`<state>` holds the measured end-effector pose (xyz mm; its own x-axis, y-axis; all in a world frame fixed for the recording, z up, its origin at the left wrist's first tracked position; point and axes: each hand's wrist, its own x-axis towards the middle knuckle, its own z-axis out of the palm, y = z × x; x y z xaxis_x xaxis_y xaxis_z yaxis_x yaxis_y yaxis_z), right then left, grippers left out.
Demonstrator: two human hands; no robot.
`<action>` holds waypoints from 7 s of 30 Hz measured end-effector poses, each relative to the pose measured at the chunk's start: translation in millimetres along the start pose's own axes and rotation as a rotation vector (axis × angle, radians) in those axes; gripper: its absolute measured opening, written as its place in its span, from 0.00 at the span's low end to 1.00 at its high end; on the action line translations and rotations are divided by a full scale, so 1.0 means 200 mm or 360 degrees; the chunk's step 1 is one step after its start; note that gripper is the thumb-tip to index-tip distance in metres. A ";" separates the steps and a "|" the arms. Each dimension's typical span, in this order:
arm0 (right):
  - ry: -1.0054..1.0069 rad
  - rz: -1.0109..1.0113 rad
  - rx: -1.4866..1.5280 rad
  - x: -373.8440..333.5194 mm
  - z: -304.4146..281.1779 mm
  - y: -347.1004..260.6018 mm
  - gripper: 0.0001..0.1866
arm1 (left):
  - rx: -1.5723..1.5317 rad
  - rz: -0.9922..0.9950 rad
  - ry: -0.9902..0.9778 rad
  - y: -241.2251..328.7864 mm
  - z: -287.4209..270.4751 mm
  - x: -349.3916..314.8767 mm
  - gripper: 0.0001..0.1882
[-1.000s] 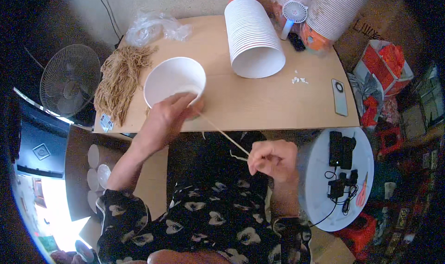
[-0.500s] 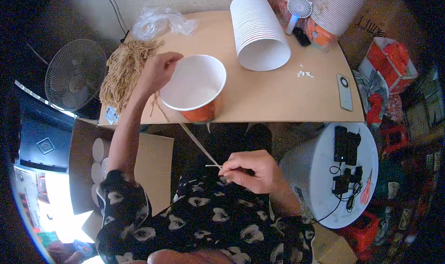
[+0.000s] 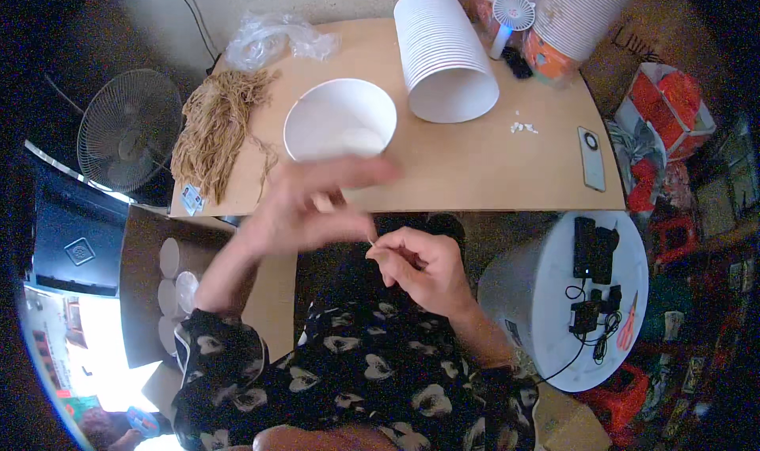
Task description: Attaching a piece of string or twine to decorative paper cups.
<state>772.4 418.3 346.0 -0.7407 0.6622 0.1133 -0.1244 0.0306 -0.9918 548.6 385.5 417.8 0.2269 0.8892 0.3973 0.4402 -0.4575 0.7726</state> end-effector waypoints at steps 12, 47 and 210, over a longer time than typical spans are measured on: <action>-0.0005 0.0125 -0.0295 0.05 -0.06 0.12 0.07 | 0.0127 -0.0128 0.0132 -0.16 0.22 -0.28 0.09; 0.0023 -0.0999 -0.1703 0.59 0.06 0.08 0.07 | -0.0796 -0.0594 0.1383 -0.51 0.35 -0.35 0.08; -0.0183 -0.0074 -0.0177 0.91 -0.08 -0.07 0.11 | -0.0405 -0.0470 0.0338 -0.46 -0.28 -0.02 0.07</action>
<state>649.5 550.6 380.4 -0.8073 0.5683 0.1592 -0.0914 0.1460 -0.9850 458.8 424.1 371.7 -0.0715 0.9743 0.2136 0.2253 -0.1928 0.9550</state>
